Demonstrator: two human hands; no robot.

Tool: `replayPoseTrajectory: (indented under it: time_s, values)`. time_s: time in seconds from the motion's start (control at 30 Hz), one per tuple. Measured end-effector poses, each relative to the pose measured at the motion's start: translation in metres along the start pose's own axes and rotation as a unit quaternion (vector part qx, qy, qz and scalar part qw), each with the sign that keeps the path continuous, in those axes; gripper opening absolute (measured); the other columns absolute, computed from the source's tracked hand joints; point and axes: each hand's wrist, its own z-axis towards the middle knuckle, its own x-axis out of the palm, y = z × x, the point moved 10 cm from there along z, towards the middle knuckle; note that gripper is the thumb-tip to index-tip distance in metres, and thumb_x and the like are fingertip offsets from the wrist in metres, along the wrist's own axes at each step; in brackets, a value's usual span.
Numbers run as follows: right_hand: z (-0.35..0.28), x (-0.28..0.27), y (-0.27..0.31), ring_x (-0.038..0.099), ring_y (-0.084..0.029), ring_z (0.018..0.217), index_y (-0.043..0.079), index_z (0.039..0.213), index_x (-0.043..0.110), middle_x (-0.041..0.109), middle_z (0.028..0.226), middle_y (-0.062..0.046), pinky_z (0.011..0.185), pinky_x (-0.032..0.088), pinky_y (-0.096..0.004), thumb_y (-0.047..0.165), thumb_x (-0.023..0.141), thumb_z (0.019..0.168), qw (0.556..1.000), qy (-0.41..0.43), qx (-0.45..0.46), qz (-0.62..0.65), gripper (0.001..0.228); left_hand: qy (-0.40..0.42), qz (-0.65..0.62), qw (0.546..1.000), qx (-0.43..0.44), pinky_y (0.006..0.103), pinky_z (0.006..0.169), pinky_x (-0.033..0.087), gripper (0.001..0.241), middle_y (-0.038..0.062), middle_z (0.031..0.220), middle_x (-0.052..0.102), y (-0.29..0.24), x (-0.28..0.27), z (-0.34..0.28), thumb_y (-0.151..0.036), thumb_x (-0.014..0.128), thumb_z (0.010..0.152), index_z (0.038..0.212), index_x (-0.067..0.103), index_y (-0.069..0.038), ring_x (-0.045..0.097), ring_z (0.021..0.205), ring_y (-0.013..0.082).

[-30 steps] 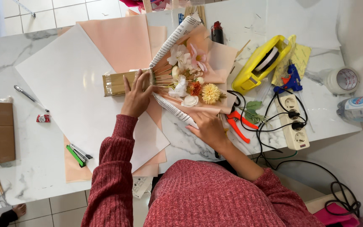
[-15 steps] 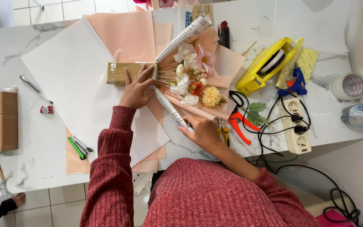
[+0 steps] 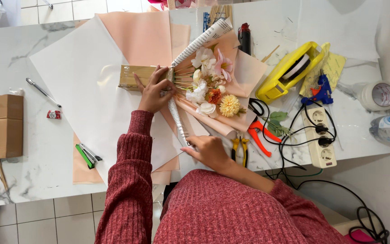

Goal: The person wraps a bouquet of artificial flowers with newspaper-printed paper and peach-colored tissue paper. They secure the wrapping with tape and adjust the arrangement on a white marble table.

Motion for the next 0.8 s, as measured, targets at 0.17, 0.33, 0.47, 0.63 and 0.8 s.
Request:
replayPoseTrajectory:
  time_s: [0.17, 0.33, 0.47, 0.63, 0.8]
  values:
    - [-0.003, -0.056, -0.044, 0.062, -0.024, 0.083, 0.017, 0.104, 0.069, 0.065, 0.086, -0.003, 0.071, 0.049, -0.036, 0.041, 0.076, 0.076, 0.992, -0.114, -0.021, -0.049, 0.036, -0.017, -0.038, 0.999, 0.005, 0.0608, 0.113, -0.015, 0.008, -0.01, 0.14, 0.051, 0.003, -0.01, 0.004, -0.029, 0.066, 0.074, 0.074, 0.06, -0.035, 0.036, 0.142, 0.0138]
    - [-0.018, -0.002, -0.054, 0.065, -0.031, 0.092, 0.019, 0.122, 0.063, 0.067, 0.096, -0.01, 0.072, 0.052, -0.043, 0.05, 0.073, 0.072, 0.996, 0.054, -0.017, -0.067, 0.06, -0.015, -0.054, 0.998, 0.023, 0.0553, 0.114, -0.012, 0.02, -0.009, 0.132, 0.056, 0.026, -0.003, 0.02, -0.017, 0.06, 0.071, 0.085, 0.056, -0.03, 0.041, 0.139, 0.0133]
    - [-0.035, 0.032, -0.043, 0.066, -0.023, 0.072, 0.016, 0.086, 0.059, 0.063, 0.076, -0.003, 0.059, 0.052, -0.035, 0.02, 0.067, 0.077, 0.994, -0.008, -0.072, -0.077, 0.013, 0.006, -0.115, 0.993, 0.034, 0.05, 0.119, 0.003, 0.047, 0.0, 0.124, 0.061, 0.035, -0.001, 0.031, -0.002, 0.054, 0.06, 0.103, 0.052, -0.02, 0.048, 0.134, 0.0206]
    - [-0.032, 0.023, -0.012, 0.062, -0.019, 0.057, 0.018, 0.076, 0.058, 0.056, 0.063, 0.0, 0.052, 0.05, -0.03, 0.025, 0.065, 0.086, 0.983, -0.001, -0.184, 0.016, 0.014, 0.016, -0.138, 0.989, 0.046, 0.0509, 0.118, 0.013, 0.044, 0.004, 0.119, 0.063, 0.036, 0.002, 0.04, 0.005, 0.055, 0.072, 0.108, 0.053, -0.018, 0.053, 0.126, 0.0266]
    - [0.0, -0.05, -0.105, 0.063, -0.028, 0.062, 0.014, 0.08, 0.067, 0.062, 0.067, -0.007, 0.052, 0.052, -0.035, 0.027, 0.063, 0.088, 0.981, -0.137, 0.038, 0.129, 0.016, 0.028, -0.148, 0.988, 0.019, 0.0456, 0.119, 0.014, 0.023, -0.007, 0.118, 0.063, 0.036, -0.002, 0.035, -0.012, 0.064, 0.086, 0.105, 0.058, -0.024, 0.054, 0.124, 0.0161]
